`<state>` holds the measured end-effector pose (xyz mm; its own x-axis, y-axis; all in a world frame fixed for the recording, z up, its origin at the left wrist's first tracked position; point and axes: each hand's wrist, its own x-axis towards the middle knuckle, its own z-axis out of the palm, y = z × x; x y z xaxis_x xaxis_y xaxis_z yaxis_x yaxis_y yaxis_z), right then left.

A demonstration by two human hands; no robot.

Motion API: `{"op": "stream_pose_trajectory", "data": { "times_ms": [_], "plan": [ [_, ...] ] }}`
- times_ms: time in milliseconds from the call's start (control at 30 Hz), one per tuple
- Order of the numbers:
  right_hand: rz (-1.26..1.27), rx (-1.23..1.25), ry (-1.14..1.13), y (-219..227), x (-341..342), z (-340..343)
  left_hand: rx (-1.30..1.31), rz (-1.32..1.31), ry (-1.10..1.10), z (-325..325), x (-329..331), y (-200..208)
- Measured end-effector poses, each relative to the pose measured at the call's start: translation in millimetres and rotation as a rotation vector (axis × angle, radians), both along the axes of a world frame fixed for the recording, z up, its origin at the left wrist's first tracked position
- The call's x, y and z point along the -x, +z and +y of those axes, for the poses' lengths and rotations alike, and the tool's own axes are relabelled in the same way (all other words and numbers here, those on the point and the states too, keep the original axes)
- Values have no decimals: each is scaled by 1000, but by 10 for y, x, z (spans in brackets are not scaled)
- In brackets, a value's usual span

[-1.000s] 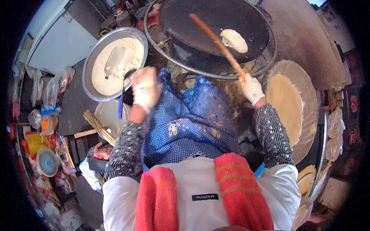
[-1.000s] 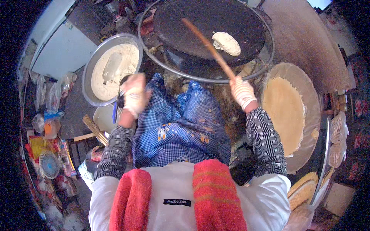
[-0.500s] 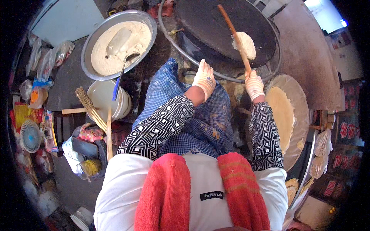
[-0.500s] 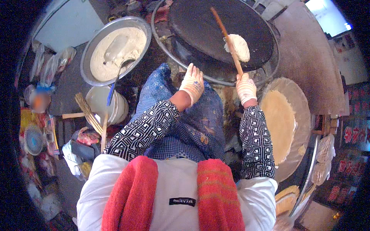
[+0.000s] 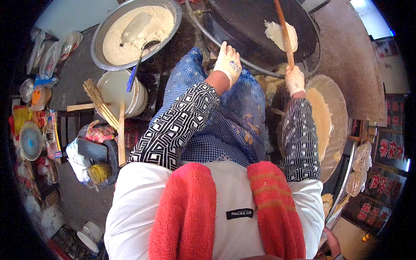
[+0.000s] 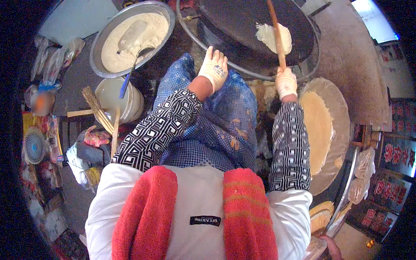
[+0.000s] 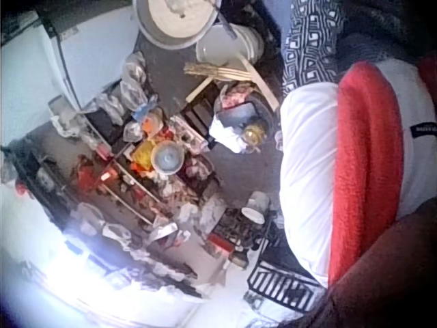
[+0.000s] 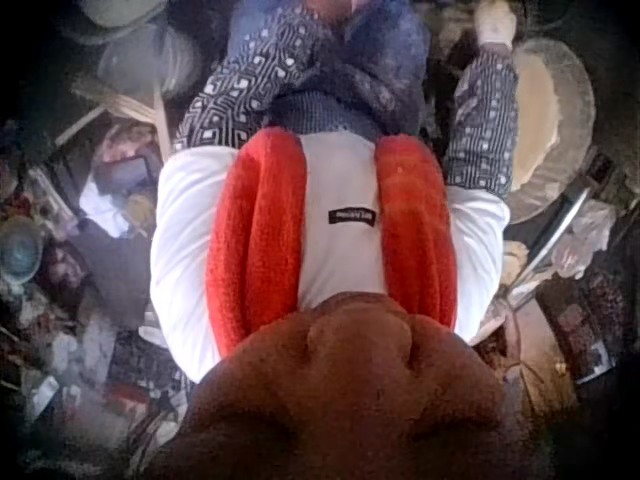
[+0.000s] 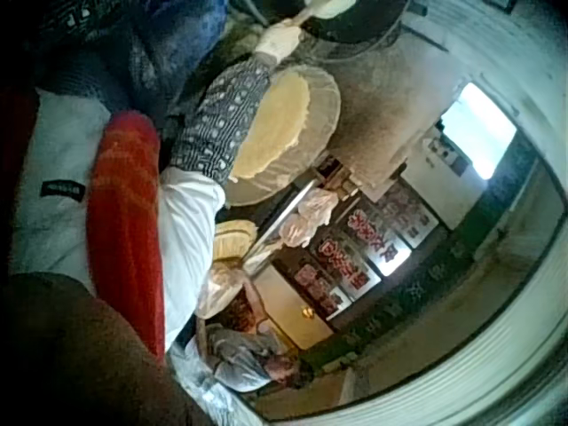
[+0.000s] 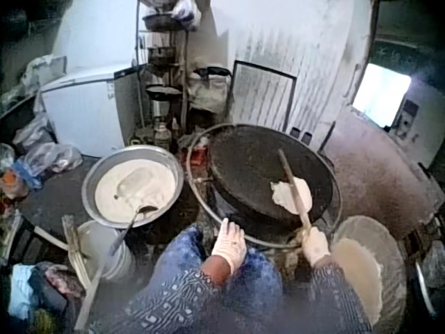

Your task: The person scoops batter from a metal bowl and spreads it onto a large, hot, circular griddle using a wooden stick. They cook the crepe, lift it with a blue spatula, and place it onto a stack of finished crepes. The person repeats this process to make multiple crepes.

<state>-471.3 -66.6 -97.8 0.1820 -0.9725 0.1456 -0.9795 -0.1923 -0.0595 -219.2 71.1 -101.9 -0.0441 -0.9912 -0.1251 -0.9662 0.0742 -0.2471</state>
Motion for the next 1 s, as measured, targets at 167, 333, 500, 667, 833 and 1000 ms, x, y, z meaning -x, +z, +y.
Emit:
{"op": "stream_pose_trajectory", "data": {
  "times_ms": [167, 333, 500, 667, 833, 1000],
  "plan": [
    [45, -25, -90, -38, 254, -8, 192, 88, 24, 17, -163, -104],
    [61, 16, 53, 72, 37, 153, 124, 102, 84, -34, -373, -58],
    [55, -24, -99, 16, 367, -40, 60, 103, 113, -120, -486, 33],
    [70, -46, -22, 173, 134, 212, 102, 99, 136, -147, -659, 7],
    [-5, -87, -149, 194, 298, -11, 174, 124, 161, -187, -794, -14],
    [12, 0, -7, -90, 478, 110, 182, 139, 212, -241, -970, -117]
  ]
}}
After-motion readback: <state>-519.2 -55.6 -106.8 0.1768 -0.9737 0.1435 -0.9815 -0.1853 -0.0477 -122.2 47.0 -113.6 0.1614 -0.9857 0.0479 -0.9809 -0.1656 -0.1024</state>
